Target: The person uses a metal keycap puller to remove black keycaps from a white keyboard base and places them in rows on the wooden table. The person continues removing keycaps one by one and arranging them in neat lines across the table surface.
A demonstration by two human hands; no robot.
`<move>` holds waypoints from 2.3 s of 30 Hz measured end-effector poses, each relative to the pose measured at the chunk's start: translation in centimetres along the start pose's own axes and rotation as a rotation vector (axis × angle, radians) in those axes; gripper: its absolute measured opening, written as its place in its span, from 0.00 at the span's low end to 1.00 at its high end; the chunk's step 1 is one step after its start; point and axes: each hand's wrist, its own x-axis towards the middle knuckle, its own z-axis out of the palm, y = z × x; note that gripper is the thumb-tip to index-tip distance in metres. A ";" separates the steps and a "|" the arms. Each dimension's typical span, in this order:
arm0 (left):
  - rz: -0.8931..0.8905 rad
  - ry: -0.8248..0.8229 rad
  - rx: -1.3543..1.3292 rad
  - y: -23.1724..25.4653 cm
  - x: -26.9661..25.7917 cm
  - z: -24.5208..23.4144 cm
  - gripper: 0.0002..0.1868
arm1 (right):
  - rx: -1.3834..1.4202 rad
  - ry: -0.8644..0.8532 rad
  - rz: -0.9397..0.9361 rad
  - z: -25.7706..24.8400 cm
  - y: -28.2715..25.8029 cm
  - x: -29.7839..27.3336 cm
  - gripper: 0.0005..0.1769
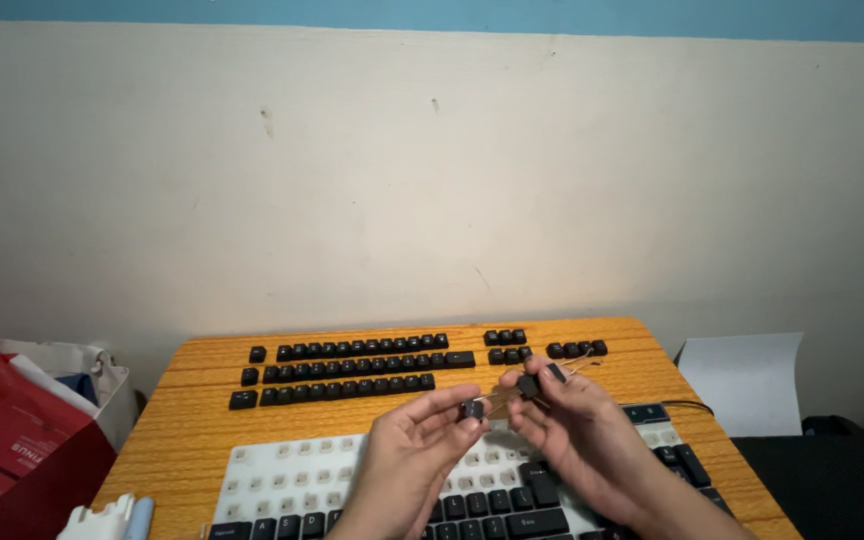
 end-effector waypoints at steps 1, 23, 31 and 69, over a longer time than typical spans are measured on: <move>0.034 0.009 0.048 0.1 -0.1 0.2 0.22 | 0.038 -0.020 0.013 -0.2 0.1 0.1 0.11; -0.016 0.020 -0.221 -0.6 0.3 -0.5 0.19 | 0.312 -0.006 0.112 -1.0 1.5 -0.4 0.12; 0.137 0.125 -0.084 0.8 0.2 -0.6 0.20 | 0.209 0.204 0.058 0.4 0.5 -0.6 0.12; 0.240 0.389 0.624 4.8 -1.0 -0.8 0.12 | -1.771 -0.032 -0.183 5.0 0.2 6.8 0.16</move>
